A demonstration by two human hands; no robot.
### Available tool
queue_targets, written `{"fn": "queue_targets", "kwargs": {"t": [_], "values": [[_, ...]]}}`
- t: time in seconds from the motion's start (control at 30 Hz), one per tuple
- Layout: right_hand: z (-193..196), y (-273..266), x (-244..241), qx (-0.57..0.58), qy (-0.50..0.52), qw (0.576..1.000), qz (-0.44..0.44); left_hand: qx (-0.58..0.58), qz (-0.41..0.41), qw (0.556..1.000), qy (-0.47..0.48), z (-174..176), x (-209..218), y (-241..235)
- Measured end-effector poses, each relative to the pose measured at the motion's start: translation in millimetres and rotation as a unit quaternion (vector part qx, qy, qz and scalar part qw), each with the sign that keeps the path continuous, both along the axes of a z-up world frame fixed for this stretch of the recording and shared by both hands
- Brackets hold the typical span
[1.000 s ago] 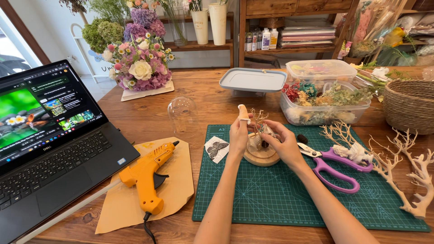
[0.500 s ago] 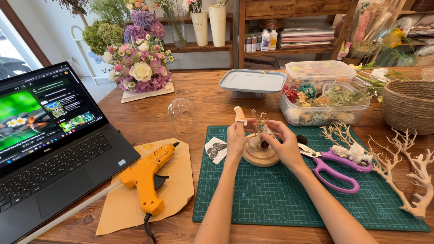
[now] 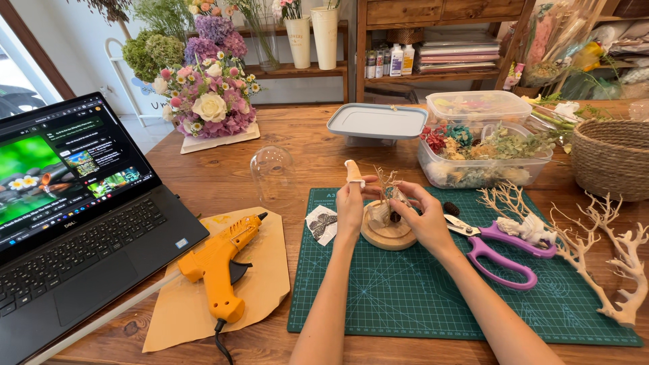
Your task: The person assembles a small terrarium by applying hot glue to a wooden base and attaching decorative branches and a pinecone. They repeatedly position a glass dome over the arrangement to check fit, then trim a branch with scissors and continue gluing additional pieces.
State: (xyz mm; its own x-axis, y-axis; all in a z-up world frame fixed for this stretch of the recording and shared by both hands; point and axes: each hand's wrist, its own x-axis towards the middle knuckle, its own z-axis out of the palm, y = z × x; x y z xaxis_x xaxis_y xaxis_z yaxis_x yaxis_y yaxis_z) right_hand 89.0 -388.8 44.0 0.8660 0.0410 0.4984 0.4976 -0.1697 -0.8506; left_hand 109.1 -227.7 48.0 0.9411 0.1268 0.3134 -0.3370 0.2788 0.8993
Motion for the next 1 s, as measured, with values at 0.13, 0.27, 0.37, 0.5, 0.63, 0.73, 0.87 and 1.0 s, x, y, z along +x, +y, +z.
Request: {"fn": "queue_targets", "kwargs": {"t": [0.13, 0.27, 0.37, 0.5, 0.63, 0.73, 0.87, 1.0], "values": [[-0.6, 0.0, 0.4, -0.002, -0.009, 1.0, -0.002, -0.012, 0.004, 1.0, 0.007, 2.5, -3.6, -2.5], [-1.5, 0.0, 2.5, -0.001, -0.012, 1.0, -0.001, -0.019, 0.01, 1.0, 0.007, 1.9, -3.6, -3.5], [-1.7, 0.9, 1.8, 0.0, -0.011, 1.0, -0.002, -0.018, 0.008, 1.0, 0.008, 0.4, -1.8, -3.1], [-2.7, 0.3, 0.7, -0.002, -0.008, 1.0, -0.006, 0.014, 0.035, 0.999, 0.023, 8.6, -12.6, -4.7], [-2.4, 0.5, 0.6, -0.003, -0.007, 1.0, -0.009, 0.028, 0.043, 0.998, 0.02, 8.9, -11.3, -4.2], [-4.6, -1.3, 2.9, -0.005, -0.006, 1.0, -0.009, 0.043, 0.042, 0.998, 0.023, 12.4, -15.0, -3.2], [0.8, 0.6, -2.7, 0.002, -0.003, 1.0, -0.005, 0.008, 0.031, 0.999, 0.017, 1.3, -3.5, -3.2], [5.1, 1.9, -7.4, 0.003, -0.003, 1.0, -0.005, 0.019, 0.042, 0.999, 0.018, 6.7, -9.9, -3.0]]}}
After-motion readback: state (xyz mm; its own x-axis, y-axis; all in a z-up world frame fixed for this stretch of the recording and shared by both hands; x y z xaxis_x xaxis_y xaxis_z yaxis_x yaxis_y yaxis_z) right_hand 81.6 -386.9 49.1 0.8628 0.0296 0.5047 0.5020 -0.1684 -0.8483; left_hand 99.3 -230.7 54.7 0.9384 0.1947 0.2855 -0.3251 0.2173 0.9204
